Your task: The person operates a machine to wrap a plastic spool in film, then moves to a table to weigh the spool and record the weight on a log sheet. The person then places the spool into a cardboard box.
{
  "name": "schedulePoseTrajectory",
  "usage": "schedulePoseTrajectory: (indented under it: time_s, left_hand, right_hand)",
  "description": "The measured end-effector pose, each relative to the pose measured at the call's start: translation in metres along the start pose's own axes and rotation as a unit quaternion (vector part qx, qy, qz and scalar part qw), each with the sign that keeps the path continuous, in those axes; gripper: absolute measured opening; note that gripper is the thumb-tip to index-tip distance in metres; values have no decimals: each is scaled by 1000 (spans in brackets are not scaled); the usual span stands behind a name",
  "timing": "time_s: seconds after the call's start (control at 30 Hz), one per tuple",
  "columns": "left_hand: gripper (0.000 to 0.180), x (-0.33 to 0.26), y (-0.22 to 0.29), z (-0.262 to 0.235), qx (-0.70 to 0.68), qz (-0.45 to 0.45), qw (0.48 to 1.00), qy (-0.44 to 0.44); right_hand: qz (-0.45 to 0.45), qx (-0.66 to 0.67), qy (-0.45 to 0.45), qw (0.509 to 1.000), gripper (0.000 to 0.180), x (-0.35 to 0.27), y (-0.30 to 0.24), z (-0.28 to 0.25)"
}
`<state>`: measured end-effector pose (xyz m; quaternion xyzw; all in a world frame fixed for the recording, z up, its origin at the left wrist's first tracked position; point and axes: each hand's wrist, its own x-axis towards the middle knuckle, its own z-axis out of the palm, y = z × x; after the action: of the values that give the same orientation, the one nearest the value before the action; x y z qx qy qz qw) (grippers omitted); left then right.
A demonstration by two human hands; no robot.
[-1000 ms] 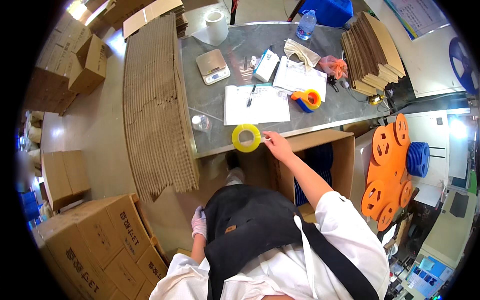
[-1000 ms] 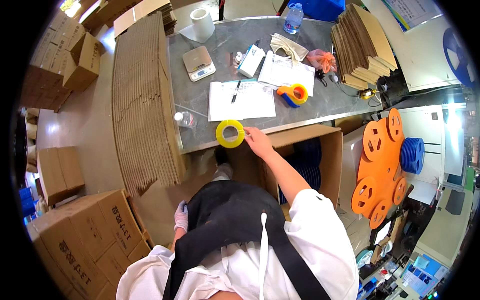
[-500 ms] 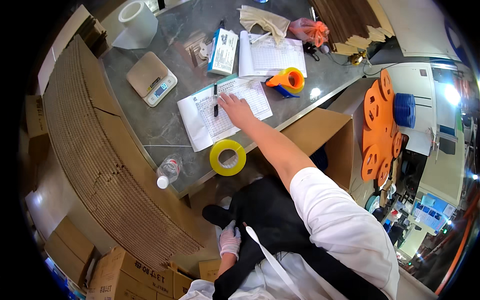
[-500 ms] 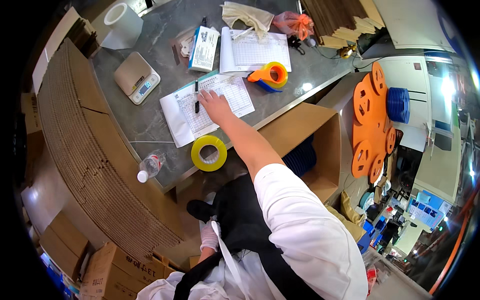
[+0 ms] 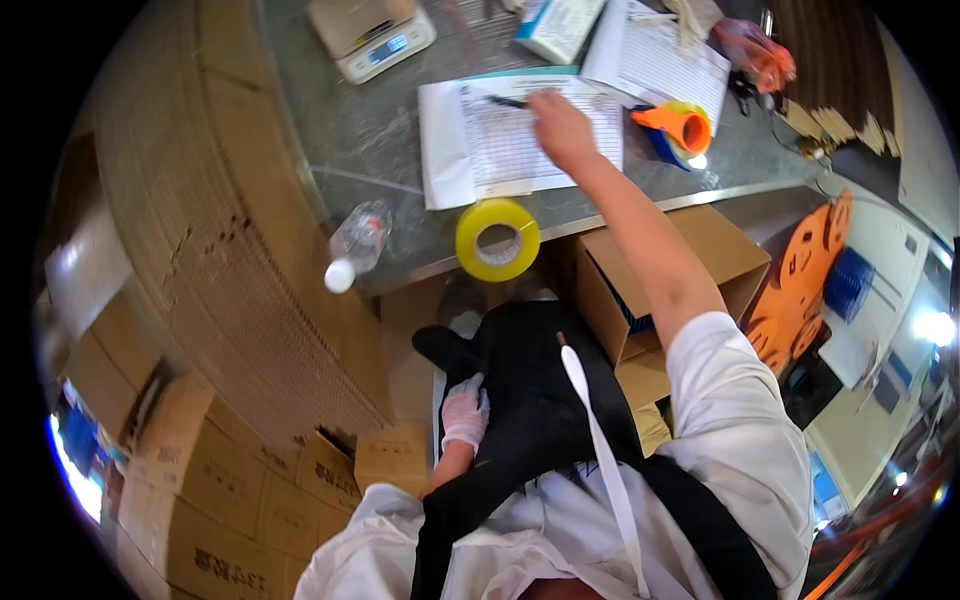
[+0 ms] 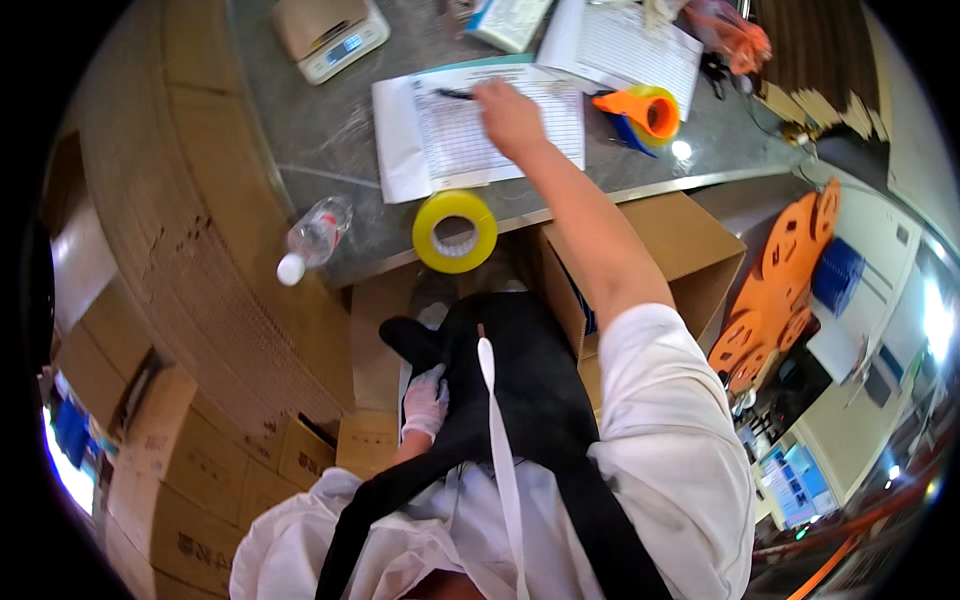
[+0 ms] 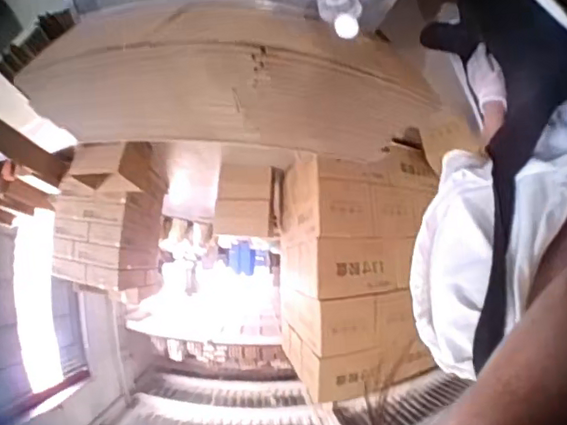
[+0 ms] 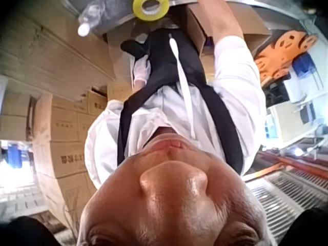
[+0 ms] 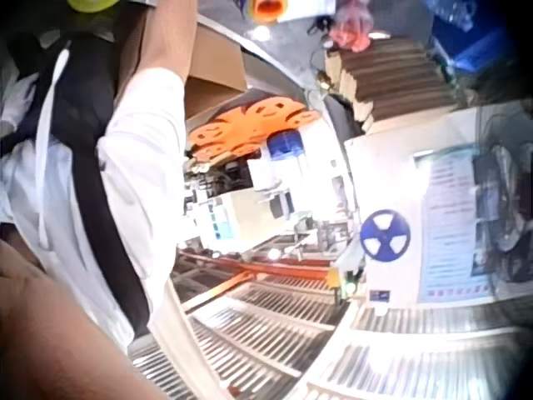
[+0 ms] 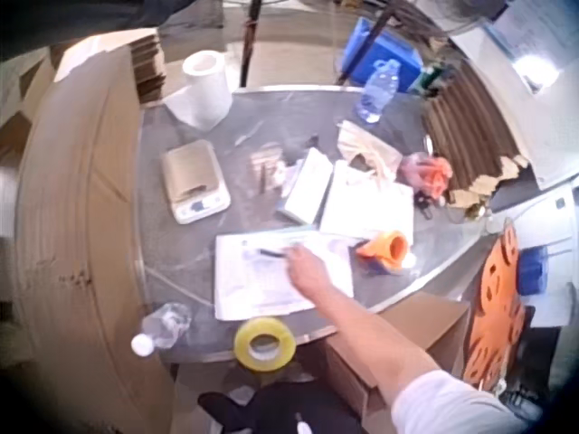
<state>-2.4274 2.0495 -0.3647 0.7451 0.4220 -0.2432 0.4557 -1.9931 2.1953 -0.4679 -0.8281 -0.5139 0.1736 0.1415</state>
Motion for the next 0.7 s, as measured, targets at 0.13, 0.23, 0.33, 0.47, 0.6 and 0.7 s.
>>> schedulePoseTrajectory:
  time_s: [0.13,0.23,0.33,0.47,0.6,0.7]
  left_hand:
    - [29,2,-5,4,5,28,999,28]
    - [29,2,-3,-6,24,18,999,21]
    - [29,1,-6,-14,18,20,999,19]
    - [29,-11,-23,-8,-12,33,998,56]
    - [32,-32,-33,10,-23,-23,999,42]
    - [32,-51,-39,30,-34,-42,997,54]
  right_hand:
    - [321,164,46,932,28,-70,-7,-29]
    - [328,209,59,919,22,-136,-29,-43]
    - [307,396,42,865,20,-214,-68,-18]
    - [428,446,-185,764,17,-289,-150,-13]
    - [292,368,-340,814,22,-337,-197,-11]
    - [254,362,-346,827,24,-364,-204,-12]
